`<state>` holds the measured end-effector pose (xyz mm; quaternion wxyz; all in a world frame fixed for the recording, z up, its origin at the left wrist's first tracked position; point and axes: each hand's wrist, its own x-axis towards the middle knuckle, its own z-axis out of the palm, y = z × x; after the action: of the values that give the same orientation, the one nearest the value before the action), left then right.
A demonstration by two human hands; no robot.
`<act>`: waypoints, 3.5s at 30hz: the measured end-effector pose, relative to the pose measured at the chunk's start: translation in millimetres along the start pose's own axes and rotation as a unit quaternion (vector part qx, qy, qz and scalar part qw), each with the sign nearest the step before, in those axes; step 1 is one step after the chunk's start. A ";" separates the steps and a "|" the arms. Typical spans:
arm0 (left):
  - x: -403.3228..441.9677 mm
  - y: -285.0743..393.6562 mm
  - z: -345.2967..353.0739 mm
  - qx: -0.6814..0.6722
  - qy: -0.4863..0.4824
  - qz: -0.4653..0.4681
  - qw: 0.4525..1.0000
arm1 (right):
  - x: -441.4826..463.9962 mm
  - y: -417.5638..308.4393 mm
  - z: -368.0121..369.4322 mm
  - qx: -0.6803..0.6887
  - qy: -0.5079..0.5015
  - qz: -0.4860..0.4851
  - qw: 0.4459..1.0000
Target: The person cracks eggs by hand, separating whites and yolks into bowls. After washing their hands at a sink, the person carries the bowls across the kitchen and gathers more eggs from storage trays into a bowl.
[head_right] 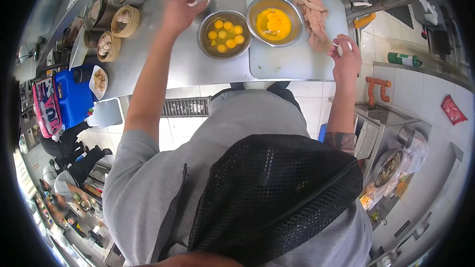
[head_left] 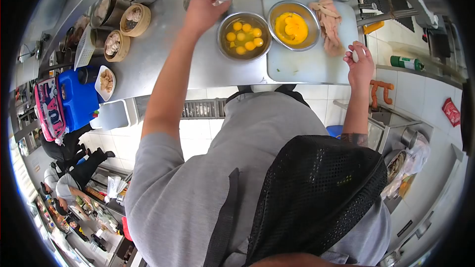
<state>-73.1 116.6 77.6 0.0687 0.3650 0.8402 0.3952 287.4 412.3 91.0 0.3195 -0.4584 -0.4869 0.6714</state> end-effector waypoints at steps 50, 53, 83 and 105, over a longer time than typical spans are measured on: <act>-87.6 38.4 -3.4 -0.331 -0.166 -0.154 0.916 | -61.1 28.5 216.8 -0.231 -0.469 0.007 0.852; -84.8 37.2 -3.3 -0.309 -0.188 -0.148 0.920 | -64.6 28.2 215.2 -0.216 -0.467 0.028 0.857; -73.9 -19.0 34.1 0.130 -0.048 0.185 0.973 | -52.1 58.4 223.5 -0.473 -0.467 -0.382 0.642; -29.7 122.5 105.5 -0.361 -0.102 -0.054 0.926 | -15.1 13.3 106.0 0.249 -0.311 0.138 0.907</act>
<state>59.5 213.1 88.5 0.3024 0.3083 0.6477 0.6278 195.0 356.5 94.2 0.1600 -0.1947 -0.3103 0.9166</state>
